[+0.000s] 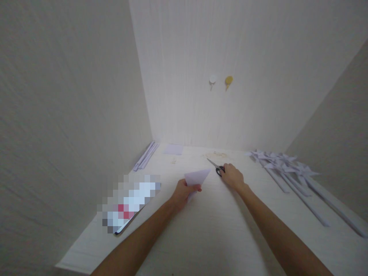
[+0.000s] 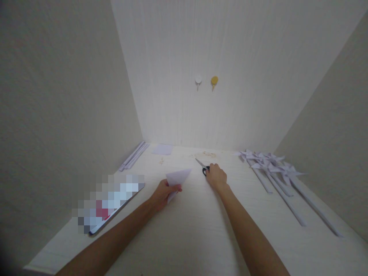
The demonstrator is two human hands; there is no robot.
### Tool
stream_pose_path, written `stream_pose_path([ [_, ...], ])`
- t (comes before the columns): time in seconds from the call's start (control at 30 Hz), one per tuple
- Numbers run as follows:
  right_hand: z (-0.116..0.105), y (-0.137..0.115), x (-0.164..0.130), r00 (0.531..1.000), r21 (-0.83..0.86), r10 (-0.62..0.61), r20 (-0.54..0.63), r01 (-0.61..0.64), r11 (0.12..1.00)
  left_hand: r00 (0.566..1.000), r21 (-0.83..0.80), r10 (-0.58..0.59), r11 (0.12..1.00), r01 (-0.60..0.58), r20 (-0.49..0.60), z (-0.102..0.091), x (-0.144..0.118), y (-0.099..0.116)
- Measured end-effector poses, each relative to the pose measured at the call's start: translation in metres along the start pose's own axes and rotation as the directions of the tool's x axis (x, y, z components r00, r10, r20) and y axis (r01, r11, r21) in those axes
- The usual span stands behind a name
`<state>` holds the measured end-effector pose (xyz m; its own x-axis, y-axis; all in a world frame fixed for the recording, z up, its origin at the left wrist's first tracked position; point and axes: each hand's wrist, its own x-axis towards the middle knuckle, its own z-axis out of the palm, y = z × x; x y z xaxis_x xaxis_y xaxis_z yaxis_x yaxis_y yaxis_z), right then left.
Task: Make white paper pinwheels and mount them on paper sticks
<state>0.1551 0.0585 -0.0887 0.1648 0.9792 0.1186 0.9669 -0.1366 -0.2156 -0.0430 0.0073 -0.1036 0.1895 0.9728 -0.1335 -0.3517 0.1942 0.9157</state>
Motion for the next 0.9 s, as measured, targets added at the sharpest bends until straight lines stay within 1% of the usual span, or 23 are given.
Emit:
stream_pose_path([
  [0.1,-0.001,0.003,-0.003,0.999,0.083,0.013,-0.045,-0.009,0.996,1.0,0.009,-0.001,1.0,0.001,0.004,0.0,-0.001,0.001],
  [0.2,-0.003,0.004,-0.008,0.992,0.207,0.036,-0.122,-0.01,0.978,1.0,0.019,-0.003,1.0,0.003,0.017,0.001,0.0,0.001],
  [0.27,-0.003,0.003,-0.013,0.985,0.314,0.055,-0.166,0.0,0.949,1.0,0.051,0.001,0.999,-0.002,0.014,0.001,0.0,0.001],
  [0.33,-0.001,0.0,-0.019,0.982,0.441,0.061,-0.177,0.024,0.897,1.0,0.08,0.012,0.997,-0.013,0.007,0.0,0.001,0.0],
  [0.43,0.004,-0.009,-0.036,0.992,0.641,0.021,-0.123,0.063,0.765,0.999,0.12,0.036,0.992,-0.036,0.005,-0.001,0.001,-0.001],
  [0.53,0.009,-0.019,-0.059,0.997,0.773,-0.043,-0.059,0.073,0.63,0.998,0.208,0.063,0.976,-0.064,0.012,-0.001,-0.001,-0.001],
  [0.57,0.01,-0.022,-0.067,0.997,0.822,-0.072,-0.037,0.072,0.566,0.998,0.241,0.069,0.968,-0.071,0.015,0.0,-0.001,-0.001],
  [0.6,0.011,-0.025,-0.074,0.992,0.917,-0.127,0.025,0.028,0.398,0.997,0.272,0.073,0.959,-0.075,0.02,0.0,-0.002,-0.001],
  [0.63,0.012,-0.027,-0.08,0.982,0.963,-0.175,0.074,-0.025,0.269,0.997,0.304,0.074,0.949,-0.08,0.03,0.0,-0.003,-0.001],
  [0.67,0.013,-0.029,-0.085,0.975,0.983,-0.2,0.101,-0.067,0.172,0.996,0.334,0.076,0.939,-0.086,0.042,0.001,-0.003,0.0],
  [0.7,0.014,-0.031,-0.088,0.97,0.991,-0.214,0.112,-0.092,0.098,0.995,0.363,0.076,0.927,-0.093,0.061,0.001,-0.004,0.0],
  [0.73,0.015,-0.031,-0.09,0.971,0.993,-0.21,0.11,-0.099,0.06,0.994,0.391,0.077,0.915,-0.102,0.081,0.001,-0.005,0.0],
  [0.77,0.017,-0.032,-0.091,0.975,0.995,-0.197,0.101,-0.095,0.04,0.992,0.415,0.075,0.903,-0.111,0.102,0.002,-0.005,0.0],
  [0.83,0.019,-0.032,-0.091,0.982,0.996,-0.166,0.091,-0.088,0.027,0.988,0.458,0.073,0.88,-0.129,0.138,0.003,-0.006,0.0],
  [0.9,0.021,-0.031,-0.09,0.985,0.995,-0.142,0.099,-0.094,0.037,0.984,0.489,0.072,0.861,-0.143,0.162,0.005,-0.008,0.0],
])
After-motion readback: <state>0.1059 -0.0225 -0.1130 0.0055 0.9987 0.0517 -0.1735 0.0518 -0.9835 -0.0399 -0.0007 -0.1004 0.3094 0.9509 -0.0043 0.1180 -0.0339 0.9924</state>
